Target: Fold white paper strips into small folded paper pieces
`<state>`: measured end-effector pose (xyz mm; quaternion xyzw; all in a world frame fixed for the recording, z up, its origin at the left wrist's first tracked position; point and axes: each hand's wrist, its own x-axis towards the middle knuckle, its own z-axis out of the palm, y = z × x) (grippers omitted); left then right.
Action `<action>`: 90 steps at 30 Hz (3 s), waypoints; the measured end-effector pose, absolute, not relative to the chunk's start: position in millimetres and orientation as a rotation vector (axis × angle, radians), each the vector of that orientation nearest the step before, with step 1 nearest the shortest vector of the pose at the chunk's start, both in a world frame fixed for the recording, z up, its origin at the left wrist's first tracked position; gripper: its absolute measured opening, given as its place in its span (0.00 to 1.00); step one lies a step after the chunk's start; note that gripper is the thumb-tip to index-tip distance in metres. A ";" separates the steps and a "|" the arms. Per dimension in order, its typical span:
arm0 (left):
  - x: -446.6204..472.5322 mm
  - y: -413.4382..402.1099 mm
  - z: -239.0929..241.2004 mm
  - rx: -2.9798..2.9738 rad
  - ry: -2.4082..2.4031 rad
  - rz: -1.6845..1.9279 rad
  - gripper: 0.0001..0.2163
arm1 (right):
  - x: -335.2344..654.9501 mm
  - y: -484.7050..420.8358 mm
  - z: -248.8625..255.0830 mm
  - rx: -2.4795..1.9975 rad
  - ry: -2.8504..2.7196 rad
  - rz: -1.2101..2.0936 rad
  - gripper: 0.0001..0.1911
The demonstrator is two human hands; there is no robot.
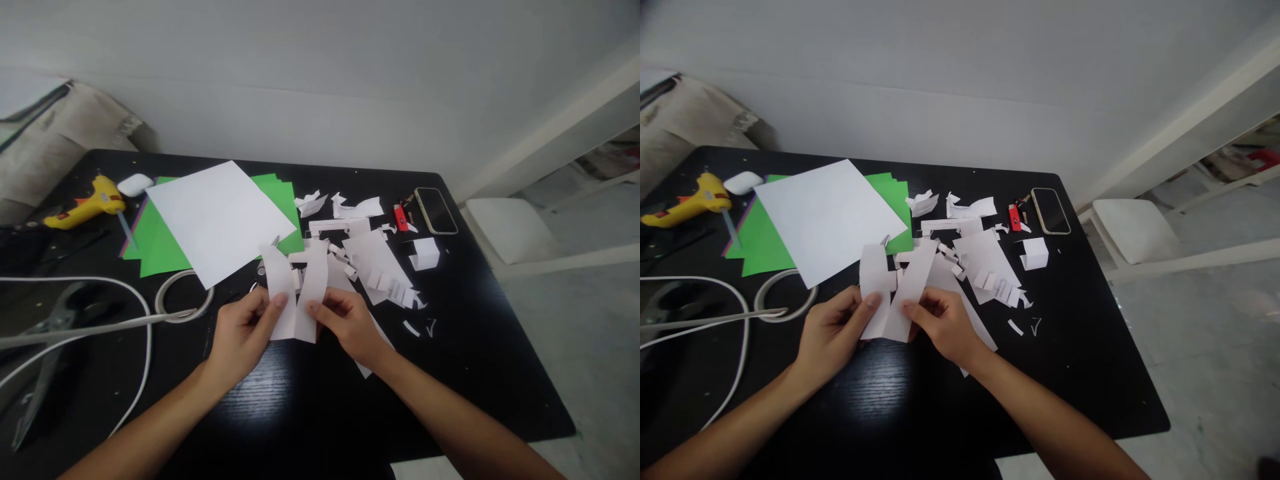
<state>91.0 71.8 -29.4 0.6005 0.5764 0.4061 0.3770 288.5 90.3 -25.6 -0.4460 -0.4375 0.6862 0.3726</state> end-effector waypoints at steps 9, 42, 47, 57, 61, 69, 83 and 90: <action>89.1 71.6 -30.0 1.524 1.373 0.996 0.18 | 289.8 89.9 -27.5 -1.081 -1.147 1.886 0.19; 89.2 70.8 -31.6 1.623 1.386 1.063 0.15 | 285.5 88.2 -27.5 -1.094 -1.080 1.873 0.21; 91.0 72.9 -29.4 1.639 1.407 1.066 0.15 | 285.1 88.4 -26.2 -1.146 -1.069 1.844 0.22; 87.5 75.1 -29.2 1.461 1.547 1.120 0.16 | 288.9 92.1 -30.6 -1.177 -1.103 1.708 0.21; 84.4 76.2 -31.3 1.356 1.584 1.168 0.16 | 289.5 94.0 -31.6 -1.171 -1.106 1.694 0.21; 88.5 74.8 -32.5 1.459 1.334 1.048 0.15 | 284.7 86.3 -30.6 -1.113 -1.198 1.840 0.20; 96.9 80.7 -36.5 1.241 1.199 1.173 0.10 | 288.5 88.3 -34.7 -1.113 -1.410 1.746 0.24; 88.7 90.5 -33.3 1.202 1.257 1.294 0.11 | 292.4 100.8 -40.3 -1.229 -1.207 1.563 0.23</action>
